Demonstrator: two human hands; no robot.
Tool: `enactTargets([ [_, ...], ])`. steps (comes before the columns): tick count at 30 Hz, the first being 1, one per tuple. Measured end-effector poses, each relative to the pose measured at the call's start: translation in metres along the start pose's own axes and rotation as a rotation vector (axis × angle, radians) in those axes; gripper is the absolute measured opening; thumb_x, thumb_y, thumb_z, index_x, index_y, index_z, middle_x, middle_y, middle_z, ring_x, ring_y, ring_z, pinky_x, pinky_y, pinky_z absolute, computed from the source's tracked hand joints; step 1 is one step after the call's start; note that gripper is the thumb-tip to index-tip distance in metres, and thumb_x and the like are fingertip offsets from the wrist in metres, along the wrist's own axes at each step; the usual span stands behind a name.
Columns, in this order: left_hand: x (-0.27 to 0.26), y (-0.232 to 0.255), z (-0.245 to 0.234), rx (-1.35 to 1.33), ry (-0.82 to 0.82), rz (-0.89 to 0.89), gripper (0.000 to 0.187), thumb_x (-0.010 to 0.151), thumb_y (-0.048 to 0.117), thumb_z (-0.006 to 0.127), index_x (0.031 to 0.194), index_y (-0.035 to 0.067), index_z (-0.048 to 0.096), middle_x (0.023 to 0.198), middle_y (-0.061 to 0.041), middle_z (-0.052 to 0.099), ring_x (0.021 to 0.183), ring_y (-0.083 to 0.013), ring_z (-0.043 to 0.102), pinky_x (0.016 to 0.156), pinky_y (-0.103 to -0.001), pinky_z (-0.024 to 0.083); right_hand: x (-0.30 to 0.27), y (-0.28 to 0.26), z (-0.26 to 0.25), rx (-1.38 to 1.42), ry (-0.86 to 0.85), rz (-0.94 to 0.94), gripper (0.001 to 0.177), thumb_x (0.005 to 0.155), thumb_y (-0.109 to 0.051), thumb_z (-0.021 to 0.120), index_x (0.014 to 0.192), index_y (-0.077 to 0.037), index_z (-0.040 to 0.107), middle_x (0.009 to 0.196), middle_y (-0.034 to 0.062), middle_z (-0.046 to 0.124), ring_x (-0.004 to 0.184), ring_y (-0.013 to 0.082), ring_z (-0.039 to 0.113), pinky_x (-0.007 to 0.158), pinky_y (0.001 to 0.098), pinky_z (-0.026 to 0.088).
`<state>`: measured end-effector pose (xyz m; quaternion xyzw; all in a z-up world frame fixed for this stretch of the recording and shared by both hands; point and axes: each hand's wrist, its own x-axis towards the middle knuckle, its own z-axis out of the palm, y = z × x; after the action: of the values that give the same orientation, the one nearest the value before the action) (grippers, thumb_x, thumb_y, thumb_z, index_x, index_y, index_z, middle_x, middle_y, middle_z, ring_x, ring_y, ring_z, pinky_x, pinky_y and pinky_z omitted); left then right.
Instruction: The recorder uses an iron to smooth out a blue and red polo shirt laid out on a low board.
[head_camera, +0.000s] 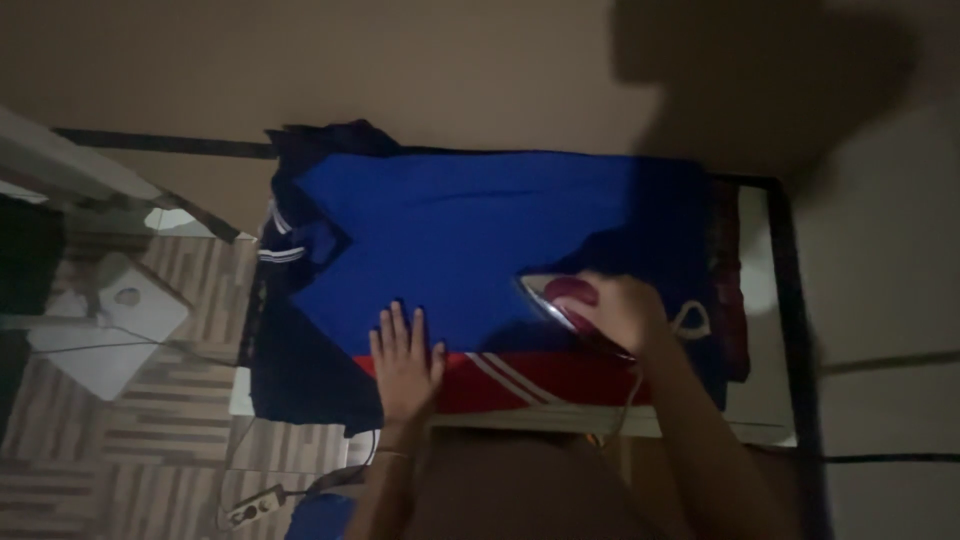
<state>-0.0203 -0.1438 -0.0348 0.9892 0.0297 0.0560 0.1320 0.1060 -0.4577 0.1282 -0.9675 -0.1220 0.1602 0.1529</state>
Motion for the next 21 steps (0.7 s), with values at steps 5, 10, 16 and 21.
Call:
enactTargets([
  [5,0.001,0.008,-0.012,0.053,0.035,0.007,0.068,0.105,0.053,0.031,0.160,0.012,0.035,0.171,-0.019,0.016,0.159,-0.0340,0.013,0.127,-0.055,0.010,-0.021,0.034,-0.007,0.117,0.031,-0.019,0.051,0.083,-0.057,0.073,0.113,-0.015,0.076,0.090,0.0112,0.079,0.074,0.0249,0.076,0.068,0.0365,0.059],
  [10,0.003,0.014,-0.022,0.066,-0.003,-0.007,0.068,0.105,0.053,0.030,0.159,0.012,0.035,0.172,-0.018,0.015,0.159,-0.0334,0.010,0.127,-0.053,0.007,-0.030,0.076,0.009,0.108,0.106,0.131,0.057,0.082,-0.062,0.072,0.112,-0.013,0.075,0.091,0.0131,0.077,0.073,0.0283,0.073,0.066,0.0382,0.058],
  [16,0.001,0.011,-0.019,0.064,-0.032,-0.010,0.068,0.105,0.053,0.031,0.159,0.012,0.035,0.171,-0.018,0.014,0.158,-0.0333,0.009,0.126,-0.053,0.006,-0.057,0.090,-0.001,0.042,0.036,0.277,0.060,0.085,-0.068,0.063,0.108,-0.015,0.077,0.083,0.0096,0.075,0.067,0.0257,0.071,0.062,0.0388,0.055],
  [21,0.006,0.018,-0.027,0.019,-0.004,-0.010,0.067,0.105,0.051,0.035,0.158,0.011,0.037,0.171,-0.019,0.018,0.158,-0.0364,0.015,0.126,-0.055,0.010,-0.079,0.093,-0.003,0.021,0.104,0.303,0.073,0.079,-0.076,0.058,0.118,-0.017,0.077,0.080,0.0113,0.075,0.062,0.0268,0.070,0.059,0.0424,0.056],
])
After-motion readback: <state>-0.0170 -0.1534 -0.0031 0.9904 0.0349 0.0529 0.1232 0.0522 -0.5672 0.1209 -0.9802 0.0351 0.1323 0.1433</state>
